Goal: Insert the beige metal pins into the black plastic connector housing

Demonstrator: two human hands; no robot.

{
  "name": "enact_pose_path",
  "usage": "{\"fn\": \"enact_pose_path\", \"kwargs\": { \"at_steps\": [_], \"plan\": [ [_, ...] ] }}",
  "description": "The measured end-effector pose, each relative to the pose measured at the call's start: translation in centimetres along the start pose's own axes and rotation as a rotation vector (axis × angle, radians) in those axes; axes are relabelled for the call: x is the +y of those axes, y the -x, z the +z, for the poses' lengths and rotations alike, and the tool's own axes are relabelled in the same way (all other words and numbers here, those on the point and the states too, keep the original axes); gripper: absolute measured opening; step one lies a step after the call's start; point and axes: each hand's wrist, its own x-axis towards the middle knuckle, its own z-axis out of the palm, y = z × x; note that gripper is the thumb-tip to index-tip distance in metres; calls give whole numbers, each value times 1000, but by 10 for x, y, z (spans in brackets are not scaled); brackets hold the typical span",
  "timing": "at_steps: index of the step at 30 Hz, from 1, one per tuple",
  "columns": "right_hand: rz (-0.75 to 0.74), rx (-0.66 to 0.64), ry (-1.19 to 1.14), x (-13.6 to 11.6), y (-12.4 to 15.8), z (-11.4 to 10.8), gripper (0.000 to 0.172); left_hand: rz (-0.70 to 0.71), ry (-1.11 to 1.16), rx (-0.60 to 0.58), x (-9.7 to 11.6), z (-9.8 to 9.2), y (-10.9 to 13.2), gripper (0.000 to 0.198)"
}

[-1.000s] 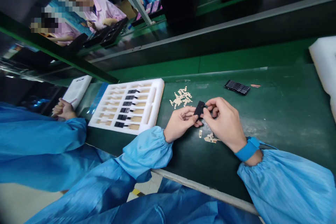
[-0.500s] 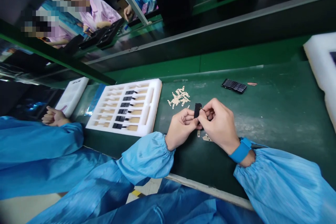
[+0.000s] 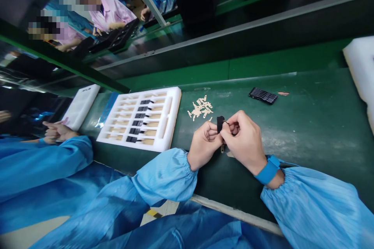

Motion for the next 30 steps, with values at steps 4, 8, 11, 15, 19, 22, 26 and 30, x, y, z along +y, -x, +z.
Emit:
{"fn": "enact_pose_path", "kwargs": {
  "at_steps": [4, 8, 11, 15, 19, 22, 26, 30],
  "plan": [
    [-16, 2, -33, -1, 0, -1, 11, 35, -74, 31, -1, -1, 1, 33],
    [12, -27, -54, 1, 0, -2, 10, 59, -97, 27, -2, -2, 1, 28],
    [61, -84, -113, 3, -1, -3, 10, 112, -134, 14, -2, -6, -1, 22],
    [131, -119, -199, 3, -4, -5, 11, 177, -198, -12, -1, -13, -4, 15],
    [199, -136, -271, 4, -5, -5, 13, 287, -326, -6, 1, -20, -7, 17],
    [225, -142, -300, 6, -6, -4, 16, 386, -464, -9, 3, -25, -10, 18],
    [229, -151, -275, 9, -8, -3, 16, 402, -588, -42, 5, -31, -13, 19],
    [218, -72, -248, 14, -11, -4, 23, 187, -363, -113, 5, -31, -16, 21]
  ]
}}
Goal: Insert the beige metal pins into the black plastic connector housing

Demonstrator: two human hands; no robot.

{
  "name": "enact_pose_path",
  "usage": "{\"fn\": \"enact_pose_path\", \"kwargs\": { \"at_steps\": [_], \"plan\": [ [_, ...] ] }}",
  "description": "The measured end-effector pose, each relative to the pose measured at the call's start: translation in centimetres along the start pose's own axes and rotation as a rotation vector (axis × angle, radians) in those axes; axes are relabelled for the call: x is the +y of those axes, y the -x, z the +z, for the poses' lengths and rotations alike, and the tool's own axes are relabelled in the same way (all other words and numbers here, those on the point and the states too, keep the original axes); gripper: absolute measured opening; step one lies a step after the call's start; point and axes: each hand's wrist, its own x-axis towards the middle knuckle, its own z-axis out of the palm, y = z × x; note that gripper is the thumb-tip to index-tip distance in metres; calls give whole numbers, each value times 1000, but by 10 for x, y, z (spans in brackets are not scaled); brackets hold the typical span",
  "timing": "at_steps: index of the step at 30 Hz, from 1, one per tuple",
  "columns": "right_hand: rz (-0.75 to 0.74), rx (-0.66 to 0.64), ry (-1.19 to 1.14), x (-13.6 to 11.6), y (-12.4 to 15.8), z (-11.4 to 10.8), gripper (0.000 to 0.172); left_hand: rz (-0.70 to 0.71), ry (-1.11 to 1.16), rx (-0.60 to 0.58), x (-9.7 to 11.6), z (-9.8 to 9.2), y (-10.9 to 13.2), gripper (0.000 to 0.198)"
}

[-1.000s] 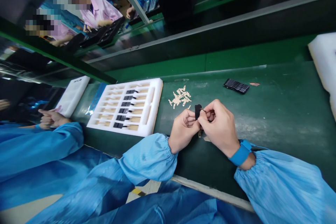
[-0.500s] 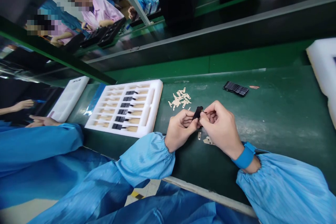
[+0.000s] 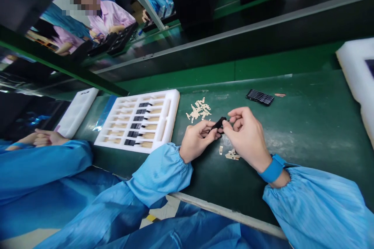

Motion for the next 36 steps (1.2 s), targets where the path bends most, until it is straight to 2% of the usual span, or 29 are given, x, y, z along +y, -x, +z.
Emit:
{"fn": "enact_pose_path", "kwargs": {
  "at_steps": [3, 7, 11, 24, 29, 36],
  "plan": [
    [-38, 47, -122, 0, -3, -3, 27, -140, 253, -38, 2, 1, -4, 31],
    [-34, -16, -123, -4, -3, -5, 12, -190, 401, -46, 8, -1, -7, 44],
    [8, -114, -108, -7, 0, -4, 14, -202, 438, -48, 12, -2, -6, 46],
    [14, -109, -79, -9, 0, -5, 16, -130, 425, -81, 7, 0, -4, 42],
    [18, -147, -129, -8, -3, -8, 20, -185, 430, -169, 13, -9, -7, 44],
    [-15, -335, -219, -12, -3, -14, 28, -399, 614, -388, 17, -24, -13, 47]
  ]
}}
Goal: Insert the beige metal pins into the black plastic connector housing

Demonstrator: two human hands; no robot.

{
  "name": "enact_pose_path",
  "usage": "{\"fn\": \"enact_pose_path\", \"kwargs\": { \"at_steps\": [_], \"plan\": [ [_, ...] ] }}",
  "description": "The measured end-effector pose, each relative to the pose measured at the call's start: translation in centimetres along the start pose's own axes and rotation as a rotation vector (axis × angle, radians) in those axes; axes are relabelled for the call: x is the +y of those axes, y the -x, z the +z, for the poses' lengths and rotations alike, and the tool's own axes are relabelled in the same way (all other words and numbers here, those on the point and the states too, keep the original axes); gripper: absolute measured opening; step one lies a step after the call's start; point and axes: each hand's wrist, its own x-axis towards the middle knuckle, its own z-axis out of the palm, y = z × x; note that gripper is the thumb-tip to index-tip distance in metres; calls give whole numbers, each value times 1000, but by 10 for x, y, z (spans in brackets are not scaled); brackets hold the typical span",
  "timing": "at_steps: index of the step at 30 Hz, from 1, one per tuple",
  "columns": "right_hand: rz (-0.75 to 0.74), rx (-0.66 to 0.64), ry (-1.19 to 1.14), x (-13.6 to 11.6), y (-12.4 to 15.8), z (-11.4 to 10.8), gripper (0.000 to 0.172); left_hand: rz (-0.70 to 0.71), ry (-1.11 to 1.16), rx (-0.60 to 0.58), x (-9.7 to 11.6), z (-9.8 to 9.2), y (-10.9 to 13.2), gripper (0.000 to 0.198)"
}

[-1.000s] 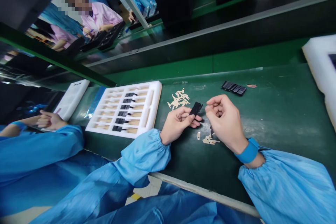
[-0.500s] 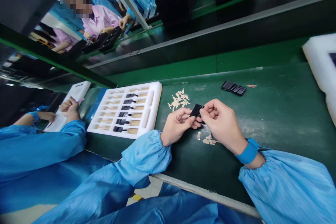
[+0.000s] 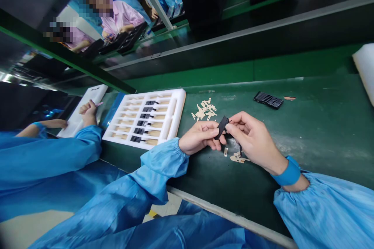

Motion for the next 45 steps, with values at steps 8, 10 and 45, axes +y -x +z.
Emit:
{"fn": "enact_pose_path", "kwargs": {
  "at_steps": [8, 10, 45],
  "plan": [
    [18, -22, -31, 0, 4, 6, 31, -63, 143, -71, -5, -3, -2, 44],
    [9, 1, -9, 1, 4, 7, 30, -72, 163, -84, -6, -3, -2, 44],
    [9, 155, 109, -8, -5, -6, 31, -47, 157, -26, -5, 0, -2, 38]
  ]
}}
